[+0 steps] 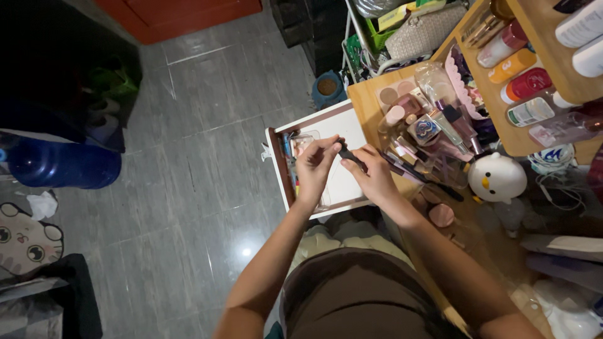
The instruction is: The person empties a bedroom drawer and reorganizes its contents. They remove various cosmetic items including compacts, tubes, and brushes, place them on the desk, then return them into the drawer in a more organized arrangement.
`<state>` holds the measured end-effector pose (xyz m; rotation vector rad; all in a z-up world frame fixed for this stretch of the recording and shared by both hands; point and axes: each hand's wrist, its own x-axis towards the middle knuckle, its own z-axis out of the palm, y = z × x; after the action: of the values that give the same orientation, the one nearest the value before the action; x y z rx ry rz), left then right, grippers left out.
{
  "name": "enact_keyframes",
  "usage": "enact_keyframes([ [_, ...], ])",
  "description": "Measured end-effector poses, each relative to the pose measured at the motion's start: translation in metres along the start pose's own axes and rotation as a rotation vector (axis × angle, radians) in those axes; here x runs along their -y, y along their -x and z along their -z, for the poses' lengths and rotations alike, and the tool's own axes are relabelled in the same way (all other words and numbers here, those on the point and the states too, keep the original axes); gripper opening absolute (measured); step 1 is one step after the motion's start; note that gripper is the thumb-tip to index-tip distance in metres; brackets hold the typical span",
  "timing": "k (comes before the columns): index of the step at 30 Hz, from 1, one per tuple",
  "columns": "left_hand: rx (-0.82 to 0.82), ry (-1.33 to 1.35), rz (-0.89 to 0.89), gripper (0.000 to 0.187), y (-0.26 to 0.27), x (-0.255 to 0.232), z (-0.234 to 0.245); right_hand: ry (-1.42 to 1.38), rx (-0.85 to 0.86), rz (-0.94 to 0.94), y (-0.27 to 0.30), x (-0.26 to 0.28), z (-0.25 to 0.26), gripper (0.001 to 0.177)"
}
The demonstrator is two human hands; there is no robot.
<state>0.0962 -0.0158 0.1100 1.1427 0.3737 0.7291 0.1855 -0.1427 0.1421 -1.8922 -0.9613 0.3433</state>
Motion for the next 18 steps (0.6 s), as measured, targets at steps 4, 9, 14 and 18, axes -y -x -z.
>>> enact_keyframes([
  [4, -0.077, 0.124, 0.007, 0.019, 0.003, 0.006, -0.009, -0.085, -0.038, -0.074, 0.003, -0.001, -0.010, 0.021],
  [9, -0.083, 0.094, -0.004, 0.017, 0.002, 0.004, -0.012, -0.156, -0.059, -0.049, 0.005, -0.007, -0.010, 0.021],
  [14, -0.041, 0.101, 0.025, 0.017, -0.001, -0.004, -0.010, -0.438, 0.009, -0.232, 0.010, -0.014, -0.009, 0.022],
  [18, -0.017, 0.191, 0.004, 0.016, 0.001, -0.010, -0.015, -0.826, 0.098, -0.325, 0.012, -0.020, -0.008, 0.024],
])
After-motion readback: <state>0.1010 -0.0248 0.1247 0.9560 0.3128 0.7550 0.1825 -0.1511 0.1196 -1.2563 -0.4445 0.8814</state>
